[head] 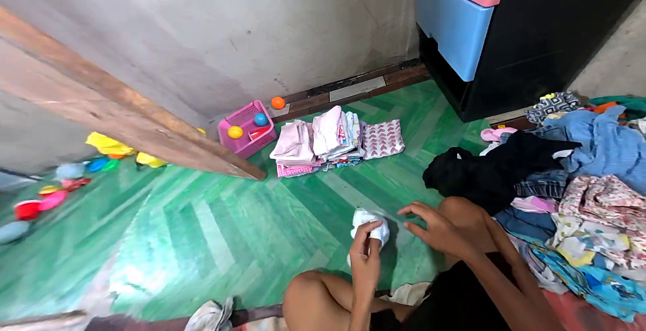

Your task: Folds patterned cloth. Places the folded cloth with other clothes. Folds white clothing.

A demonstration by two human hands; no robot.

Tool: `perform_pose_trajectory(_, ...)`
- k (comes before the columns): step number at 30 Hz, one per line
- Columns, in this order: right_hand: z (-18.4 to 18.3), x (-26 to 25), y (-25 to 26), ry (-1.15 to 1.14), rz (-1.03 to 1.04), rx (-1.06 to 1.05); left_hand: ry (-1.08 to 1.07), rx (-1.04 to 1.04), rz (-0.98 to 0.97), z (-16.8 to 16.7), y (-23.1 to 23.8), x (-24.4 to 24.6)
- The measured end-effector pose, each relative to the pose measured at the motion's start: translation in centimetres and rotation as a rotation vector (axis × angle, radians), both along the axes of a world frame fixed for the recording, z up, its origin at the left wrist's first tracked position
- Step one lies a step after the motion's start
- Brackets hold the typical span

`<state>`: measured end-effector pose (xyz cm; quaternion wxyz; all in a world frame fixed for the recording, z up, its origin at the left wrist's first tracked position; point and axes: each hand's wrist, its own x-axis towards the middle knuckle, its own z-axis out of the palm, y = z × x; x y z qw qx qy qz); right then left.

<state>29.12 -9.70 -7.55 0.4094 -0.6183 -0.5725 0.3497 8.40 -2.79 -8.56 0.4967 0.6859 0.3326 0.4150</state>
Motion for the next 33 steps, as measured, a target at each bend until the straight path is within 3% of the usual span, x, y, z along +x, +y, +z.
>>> perform_pose_trajectory(5, 0.9, -2.3, 2.4, 0.170, 0.238, 0.369, -0.061, -0.009, -0.137, 1.8, 0.2, 0.3)
perform_pose_trajectory(9, 3.1, -3.0, 3.2, 0.089, 0.269, 0.363, -0.172, -0.143, -0.135, 3.4, 0.5, -0.1)
perform_pose_trajectory(15, 4.8, -1.3, 2.8, 0.144, 0.216, 0.351, 0.022, -0.166, -0.299, 1.1, -0.2, -2.2)
perform_pose_trajectory(19, 5.8, 2.1, 1.9, 0.177, 0.116, 0.322, 0.296, 0.060, -0.320, -1.6, -0.1, -4.5)
perform_pose_trajectory(22, 6.6, 4.2, 1.0, -0.014, 0.095, 0.227, 0.577, 0.239, -0.274, -1.7, 1.8, -6.8)
perform_pose_trajectory(25, 8.3, 5.0, 0.3, -0.233, 0.162, 0.068, 0.792, 0.341, -0.297, 0.4, 4.1, -8.3)
perform_pose_trajectory(33, 11.1, 5.6, 1.1, -0.505, 0.227, -0.128, 0.679, 0.627, -0.294, 6.6, 8.6, -7.8)
